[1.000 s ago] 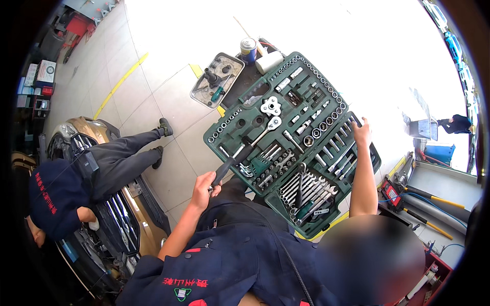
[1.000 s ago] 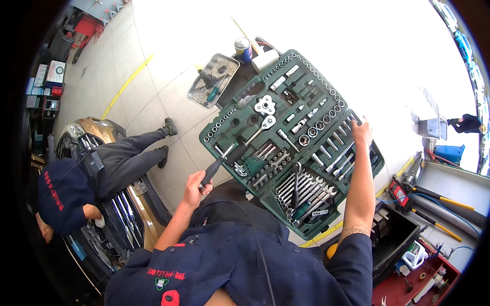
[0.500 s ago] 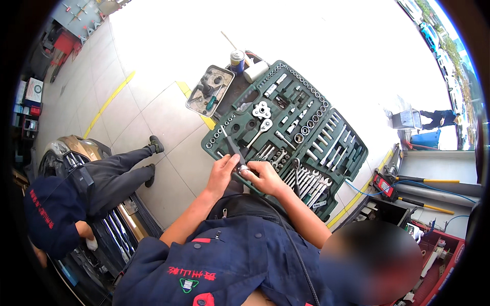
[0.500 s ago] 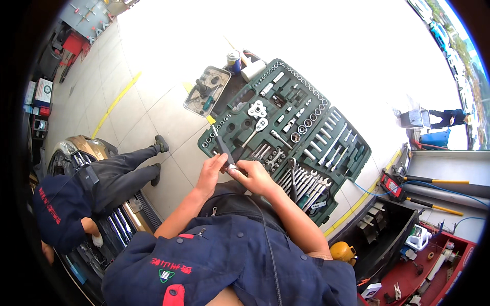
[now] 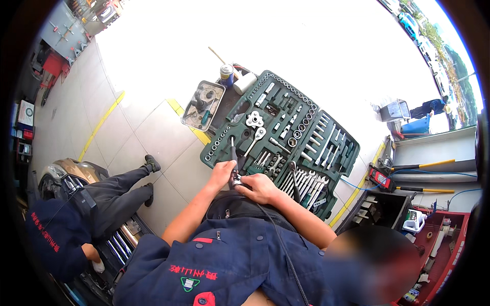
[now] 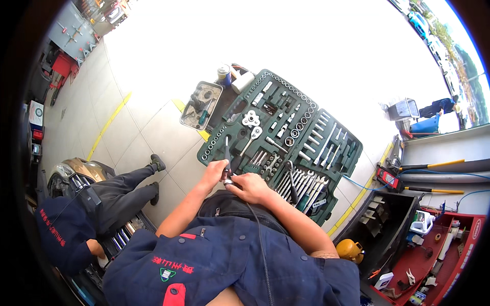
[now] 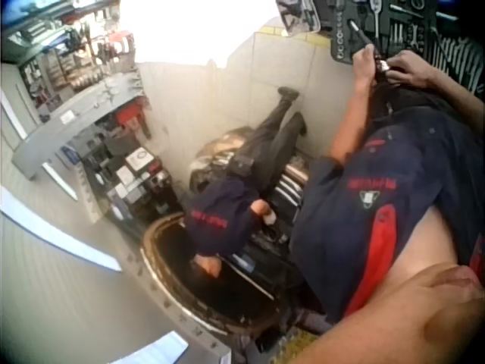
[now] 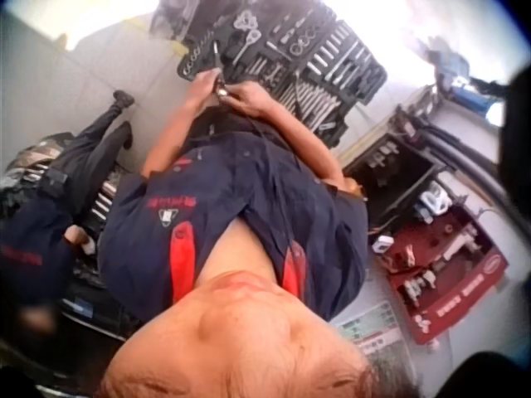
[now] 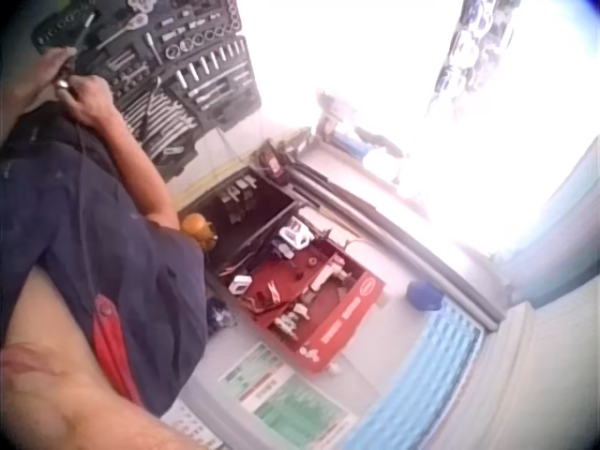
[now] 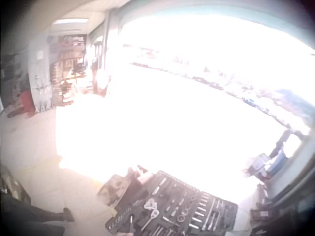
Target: The person selects a socket wrench from a toolbox and uses it to remove a spark plug from the car engine. Another person assists by holding the hood open and working nearby.
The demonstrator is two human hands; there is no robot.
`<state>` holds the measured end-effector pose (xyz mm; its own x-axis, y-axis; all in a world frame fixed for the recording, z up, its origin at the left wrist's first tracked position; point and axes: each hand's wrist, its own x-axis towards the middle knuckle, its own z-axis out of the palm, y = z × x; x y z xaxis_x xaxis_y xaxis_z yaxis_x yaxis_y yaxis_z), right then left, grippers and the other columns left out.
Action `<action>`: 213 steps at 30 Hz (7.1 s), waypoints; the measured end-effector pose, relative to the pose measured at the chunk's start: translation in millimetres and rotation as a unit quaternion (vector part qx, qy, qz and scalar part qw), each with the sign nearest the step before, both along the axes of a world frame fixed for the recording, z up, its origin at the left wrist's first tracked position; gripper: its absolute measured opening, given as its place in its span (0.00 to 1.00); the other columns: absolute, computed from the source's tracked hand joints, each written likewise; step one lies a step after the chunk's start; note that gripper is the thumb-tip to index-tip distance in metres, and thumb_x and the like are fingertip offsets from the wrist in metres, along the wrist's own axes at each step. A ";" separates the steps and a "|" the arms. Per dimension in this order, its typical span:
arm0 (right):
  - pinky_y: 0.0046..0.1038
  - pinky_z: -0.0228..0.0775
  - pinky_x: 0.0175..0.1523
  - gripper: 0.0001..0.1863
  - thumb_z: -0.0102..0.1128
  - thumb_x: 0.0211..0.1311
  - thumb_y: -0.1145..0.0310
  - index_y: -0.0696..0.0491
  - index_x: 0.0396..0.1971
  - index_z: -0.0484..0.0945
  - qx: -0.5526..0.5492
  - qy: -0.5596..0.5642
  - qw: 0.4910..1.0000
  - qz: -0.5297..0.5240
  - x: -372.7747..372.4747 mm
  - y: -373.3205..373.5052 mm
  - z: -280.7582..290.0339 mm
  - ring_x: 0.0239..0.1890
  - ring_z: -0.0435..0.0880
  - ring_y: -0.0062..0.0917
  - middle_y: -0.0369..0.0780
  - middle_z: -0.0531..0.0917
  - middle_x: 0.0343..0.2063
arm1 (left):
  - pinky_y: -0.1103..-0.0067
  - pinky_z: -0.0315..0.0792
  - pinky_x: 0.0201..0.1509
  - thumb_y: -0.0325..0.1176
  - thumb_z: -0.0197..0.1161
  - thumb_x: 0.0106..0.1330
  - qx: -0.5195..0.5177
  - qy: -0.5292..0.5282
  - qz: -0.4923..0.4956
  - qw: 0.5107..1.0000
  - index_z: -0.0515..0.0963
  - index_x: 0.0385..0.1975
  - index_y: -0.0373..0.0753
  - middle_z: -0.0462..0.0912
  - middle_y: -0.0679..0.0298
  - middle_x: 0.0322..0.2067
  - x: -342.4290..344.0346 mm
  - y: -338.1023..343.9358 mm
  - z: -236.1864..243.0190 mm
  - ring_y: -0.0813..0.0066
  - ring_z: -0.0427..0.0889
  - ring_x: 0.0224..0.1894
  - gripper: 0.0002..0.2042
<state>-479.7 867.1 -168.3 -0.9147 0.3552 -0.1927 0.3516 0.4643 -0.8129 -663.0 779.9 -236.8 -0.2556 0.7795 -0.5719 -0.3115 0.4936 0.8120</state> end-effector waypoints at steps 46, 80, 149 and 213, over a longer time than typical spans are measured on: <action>0.24 0.78 0.34 0.16 0.51 0.77 0.61 0.59 0.51 0.78 -0.310 -0.049 0.841 -0.442 121.7 23.6 -65.3 0.29 0.85 0.21 0.40 0.87 0.32 | 0.56 0.79 0.42 0.48 0.48 0.77 0.059 0.589 -0.232 0.772 0.76 0.40 0.31 0.86 0.44 0.30 21.4 210.1 -36.3 0.45 0.87 0.36 0.22; 0.27 0.79 0.42 0.14 0.56 0.73 0.66 0.61 0.48 0.81 -0.147 -0.145 0.883 -0.422 251.4 -17.6 -49.7 0.33 0.88 0.23 0.42 0.88 0.31 | 0.62 0.80 0.43 0.52 0.57 0.72 -0.007 0.634 -0.290 0.717 0.79 0.43 0.38 0.89 0.55 0.34 40.6 251.6 -19.0 0.53 0.89 0.39 0.20; 0.31 0.79 0.45 0.43 0.69 0.50 0.56 0.58 0.66 0.64 -0.080 -0.233 0.868 -0.431 87.0 66.5 -222.8 0.44 0.85 0.33 0.45 0.82 0.44 | 0.76 0.77 0.42 0.36 0.53 0.76 -0.372 0.050 0.127 0.918 0.80 0.46 0.32 0.85 0.60 0.35 -210.6 -313.5 -286.6 0.70 0.85 0.37 0.14; 0.37 0.64 0.70 0.46 0.52 0.69 0.35 0.66 0.65 0.69 -0.199 -0.142 0.746 -0.620 52.3 -61.8 -70.0 0.66 0.74 0.47 0.57 0.77 0.61 | 0.63 0.76 0.49 0.47 0.56 0.74 0.130 0.387 -0.445 0.797 0.82 0.38 0.32 0.86 0.45 0.37 -137.8 189.1 -13.2 0.47 0.85 0.44 0.21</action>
